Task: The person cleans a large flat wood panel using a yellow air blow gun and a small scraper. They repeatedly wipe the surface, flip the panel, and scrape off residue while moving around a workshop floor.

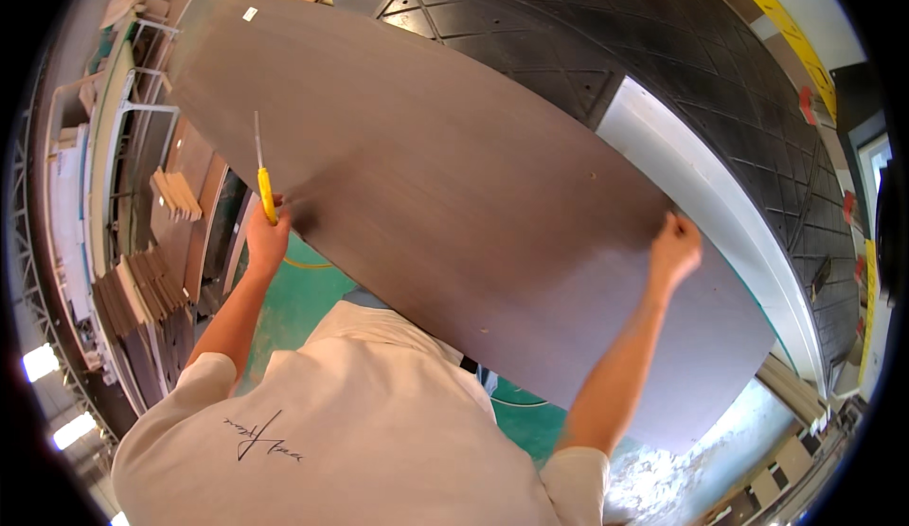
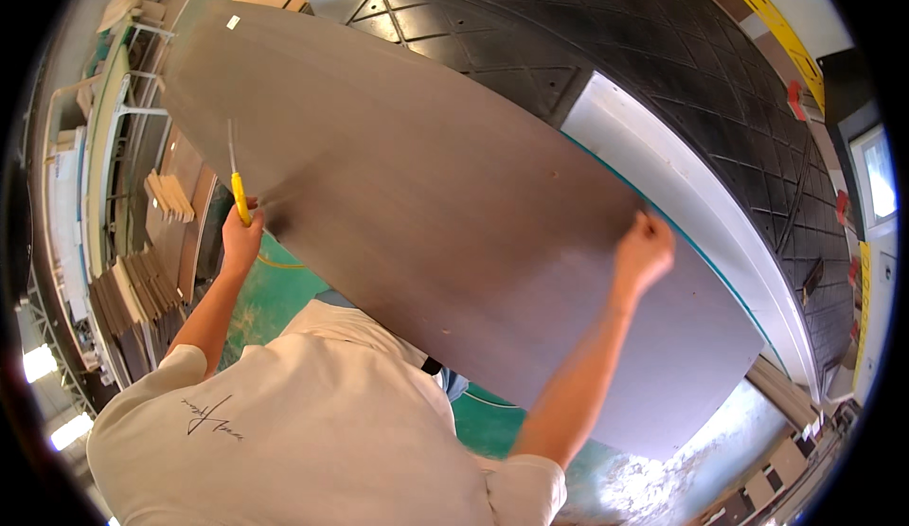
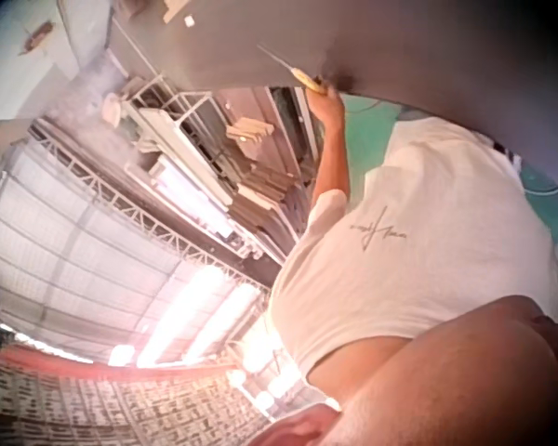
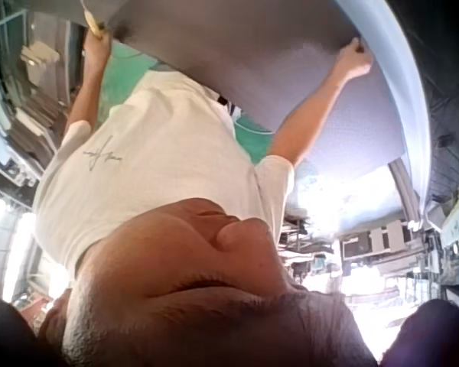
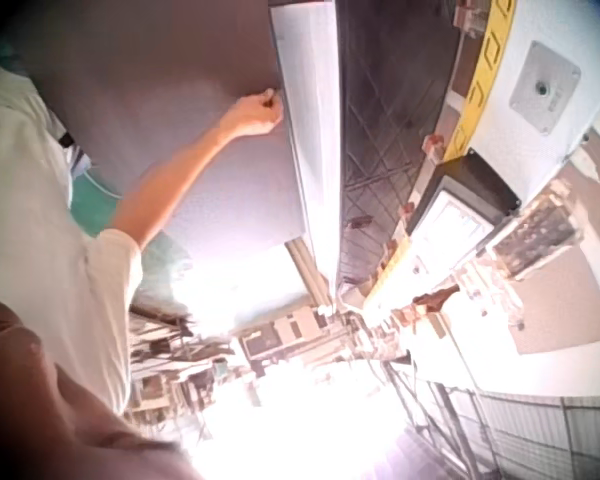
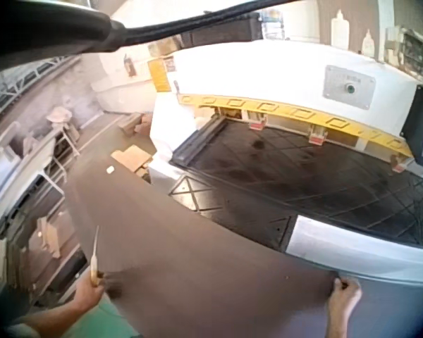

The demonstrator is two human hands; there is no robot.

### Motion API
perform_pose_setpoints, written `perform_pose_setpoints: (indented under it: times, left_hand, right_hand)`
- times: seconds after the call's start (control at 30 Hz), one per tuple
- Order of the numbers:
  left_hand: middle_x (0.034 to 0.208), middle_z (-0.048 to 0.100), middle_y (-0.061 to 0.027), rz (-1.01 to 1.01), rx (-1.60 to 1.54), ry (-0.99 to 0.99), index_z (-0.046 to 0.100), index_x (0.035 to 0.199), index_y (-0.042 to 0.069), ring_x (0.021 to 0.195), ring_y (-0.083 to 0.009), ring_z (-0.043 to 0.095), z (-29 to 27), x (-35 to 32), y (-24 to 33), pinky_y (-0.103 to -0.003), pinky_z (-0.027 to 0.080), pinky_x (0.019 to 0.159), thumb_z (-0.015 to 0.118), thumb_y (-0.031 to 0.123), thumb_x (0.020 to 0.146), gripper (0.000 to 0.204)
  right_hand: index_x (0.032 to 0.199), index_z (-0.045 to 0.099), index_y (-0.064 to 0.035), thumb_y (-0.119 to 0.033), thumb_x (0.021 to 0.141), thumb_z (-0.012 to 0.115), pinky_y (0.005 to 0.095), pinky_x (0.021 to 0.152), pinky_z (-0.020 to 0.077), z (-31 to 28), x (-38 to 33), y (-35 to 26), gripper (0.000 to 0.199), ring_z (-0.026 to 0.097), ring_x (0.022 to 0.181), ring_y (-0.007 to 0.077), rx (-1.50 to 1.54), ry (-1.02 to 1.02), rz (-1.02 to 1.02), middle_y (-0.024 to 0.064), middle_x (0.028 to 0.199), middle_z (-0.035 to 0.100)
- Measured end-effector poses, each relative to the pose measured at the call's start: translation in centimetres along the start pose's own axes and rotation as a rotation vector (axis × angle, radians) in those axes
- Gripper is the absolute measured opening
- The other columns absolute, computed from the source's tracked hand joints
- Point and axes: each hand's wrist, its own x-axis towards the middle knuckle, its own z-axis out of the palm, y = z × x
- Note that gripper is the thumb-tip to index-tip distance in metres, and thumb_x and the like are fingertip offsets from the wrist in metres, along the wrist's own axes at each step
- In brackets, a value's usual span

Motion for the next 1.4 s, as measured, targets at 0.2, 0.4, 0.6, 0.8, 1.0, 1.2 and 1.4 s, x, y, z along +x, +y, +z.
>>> perform_pose_setpoints:
  times: [0.2,0.4,0.6,0.8,1.0,1.2,1.4]
  left_hand:
    - [0.104,0.072,-0.006,0.083,-0.141,0.006,0.064,0.124,0.001,0.066,-0.011,0.06,-1.6,9.8,-6.8,-0.028,0.05,0.062,0.066,0.013,0.099,0.028]
    - [0.106,0.073,-0.0079,0.067,-0.19,-0.03,0.066,0.124,0.0,0.07,-0.0121,0.062,-5.0,14.2,-10.1,-0.029,0.051,0.065,0.065,0.015,0.099,0.029]
    - [0.088,0.072,-0.0108,0.099,-0.129,-0.03,0.072,0.113,0.0,0.081,-0.0197,0.069,-7.8,16.9,-12.7,-0.033,0.054,0.078,0.069,0.018,0.097,0.024]
    - [0.069,0.067,-0.0084,-0.215,-0.086,-0.142,0.076,0.106,0.002,0.063,-0.0179,0.065,-12.4,17.5,-16.5,-0.033,0.051,0.063,0.066,0.021,0.094,0.025]
    - [0.076,0.07,-0.0146,-0.03,-0.072,-0.043,0.076,0.104,0.002,0.066,-0.0234,0.066,-13.4,24.4,-22.8,-0.036,0.052,0.066,0.066,0.023,0.092,0.026]
    - [0.077,0.07,-0.012,-0.056,-0.248,-0.23,0.076,0.105,0.002,0.067,-0.0172,0.065,-15.3,33.9,-26.1,-0.033,0.051,0.067,0.071,0.019,0.094,0.021]
    - [0.085,0.074,-0.0147,0.234,-0.03,-0.573,0.074,0.105,0.002,0.076,-0.0282,0.071,-21.0,43.4,-24.7,-0.038,0.053,0.074,0.071,0.021,0.094,0.022]
  right_hand:
    - [0.089,0.071,-0.0047,-0.018,0.092,0.071,0.045,0.086,0.0543,15.4,-7.7,-27.7,0.014,0.068,0.094,0.0336,0.107,-0.226,-0.299,0.0148,0.087,0.068]
    - [0.105,0.079,-0.0054,-0.027,0.092,0.073,0.0433,0.094,0.0551,15.6,-6.6,-31.1,0.026,0.072,0.105,0.0344,0.149,-0.346,-0.056,0.0168,0.108,0.076]
    - [0.1,0.083,-0.0101,-0.043,0.089,0.078,0.0395,0.079,0.0601,-2.0,0.4,6.7,0.035,0.077,0.09,0.0242,-0.497,0.166,0.371,0.0092,0.101,0.08]
    - [0.103,0.082,-0.0051,-0.027,0.087,0.081,0.039,0.081,0.0591,-1.1,0.1,6.7,0.027,0.075,0.09,0.026,-0.171,0.12,0.618,0.0108,0.099,0.08]
    - [0.1,0.08,-0.0013,-0.025,0.09,0.079,0.0405,0.079,0.0555,12.0,-3.7,-13.9,0.025,0.072,0.084,0.027,-0.199,-0.028,0.115,0.013,0.094,0.078]
    - [0.097,0.08,-0.0041,-0.019,0.089,0.076,0.041,0.084,0.0567,29.8,-12.6,-49.2,0.017,0.073,0.092,0.0315,0.082,-0.16,-0.14,0.0146,0.098,0.078]
    - [0.09,0.079,-0.0085,-0.031,0.088,0.072,0.0487,0.089,0.0554,46.9,-18.2,-74.0,0.024,0.071,0.096,0.0382,0.065,-0.309,-0.358,0.0168,0.094,0.075]
